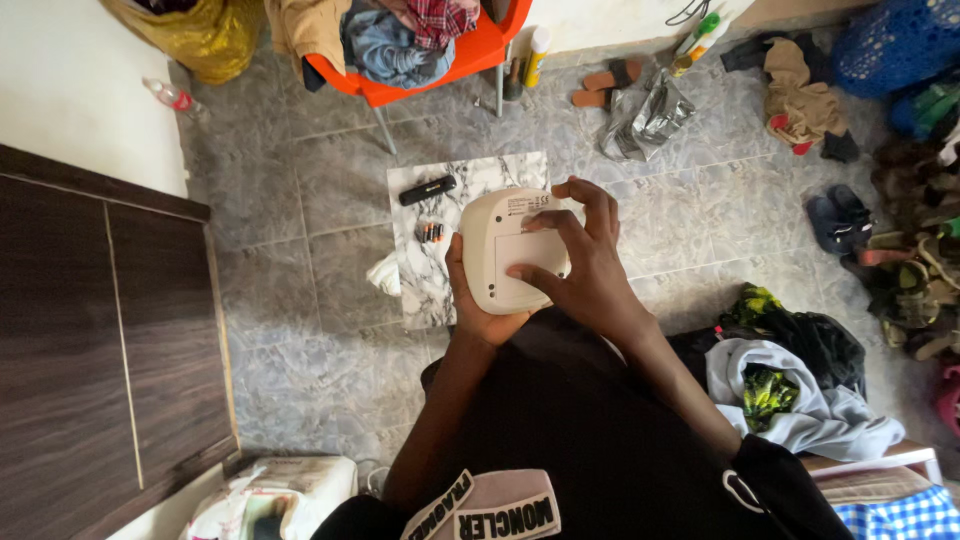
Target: The person inserts multiple AA batteries into the battery compartment of a white digital scale. They open the compartment, place batteries one by one, close the cover, and briefly test the scale by pressing it.
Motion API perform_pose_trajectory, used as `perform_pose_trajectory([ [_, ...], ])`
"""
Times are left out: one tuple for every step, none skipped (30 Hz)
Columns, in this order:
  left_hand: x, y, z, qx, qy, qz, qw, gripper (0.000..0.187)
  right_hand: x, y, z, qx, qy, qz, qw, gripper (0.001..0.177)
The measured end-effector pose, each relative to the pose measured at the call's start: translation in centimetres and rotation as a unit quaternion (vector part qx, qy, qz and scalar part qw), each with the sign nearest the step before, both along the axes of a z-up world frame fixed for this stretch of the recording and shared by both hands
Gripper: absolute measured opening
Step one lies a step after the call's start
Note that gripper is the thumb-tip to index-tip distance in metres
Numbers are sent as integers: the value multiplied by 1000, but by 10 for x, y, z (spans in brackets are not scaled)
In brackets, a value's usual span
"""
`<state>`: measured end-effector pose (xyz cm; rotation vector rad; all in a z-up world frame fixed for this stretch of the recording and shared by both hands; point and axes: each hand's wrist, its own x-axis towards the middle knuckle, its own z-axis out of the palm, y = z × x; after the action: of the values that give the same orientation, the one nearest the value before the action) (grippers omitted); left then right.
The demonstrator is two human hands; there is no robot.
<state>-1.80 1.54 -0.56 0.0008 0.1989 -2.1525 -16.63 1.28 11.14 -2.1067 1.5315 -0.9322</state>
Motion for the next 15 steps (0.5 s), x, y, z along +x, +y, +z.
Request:
perform_pose_trajectory([
  [1, 0, 0, -18, 4, 1, 1000, 89, 0, -2, 1, 27, -33, 5, 999, 52],
  [1, 0, -1, -37, 8, 2, 999, 89, 0, -4, 1, 54, -65, 9, 996, 52],
  [1, 2, -2, -29, 10, 4, 1000, 90, 0, -3, 1, 47, -65, 11, 997, 50],
  [1, 3, -4, -21, 11, 7, 1000, 90, -1, -3, 2, 40, -66, 12, 997, 49],
  [3, 4, -7, -12, 12, 10, 1000, 91, 0, -3, 1, 34, -68, 14, 997, 47],
  [5, 4, -10, 8, -3, 15, 1000, 92, 0, -6, -1, 42, -72, 20, 996, 42],
  [6, 5, -14, 31, -17, 17, 999, 93, -2, -7, -5, 51, -77, 25, 995, 37],
  [7, 6, -18, 53, -32, 20, 998, 94, -5, -9, -10, 61, -82, 29, 994, 32],
  [10, 9, -23, 38, -29, 25, 999, 94, -7, -10, -16, 118, -173, 28, 977, 29],
  [13, 12, -28, 22, -26, 30, 999, 94, -9, -12, -24, 175, -263, 24, 949, 25],
  [17, 14, -32, 6, -25, 34, 999, 94, -11, -15, -33, 228, -350, 18, 908, 22],
  [20, 16, -36, 25, -28, 37, 999, 94, -16, -19, -43, 229, -394, 16, 890, 21],
  [23, 19, -39, 45, -29, 39, 998, 94, -22, -26, -54, 230, -436, 14, 870, 21],
  [26, 21, -41, 65, -31, 40, 997, 94, -27, -35, -68, 229, -477, 10, 849, 21],
  [28, 23, -44, 76, -9, 38, 996, 96, -31, -44, -86, 238, -460, -38, 854, 23],
])
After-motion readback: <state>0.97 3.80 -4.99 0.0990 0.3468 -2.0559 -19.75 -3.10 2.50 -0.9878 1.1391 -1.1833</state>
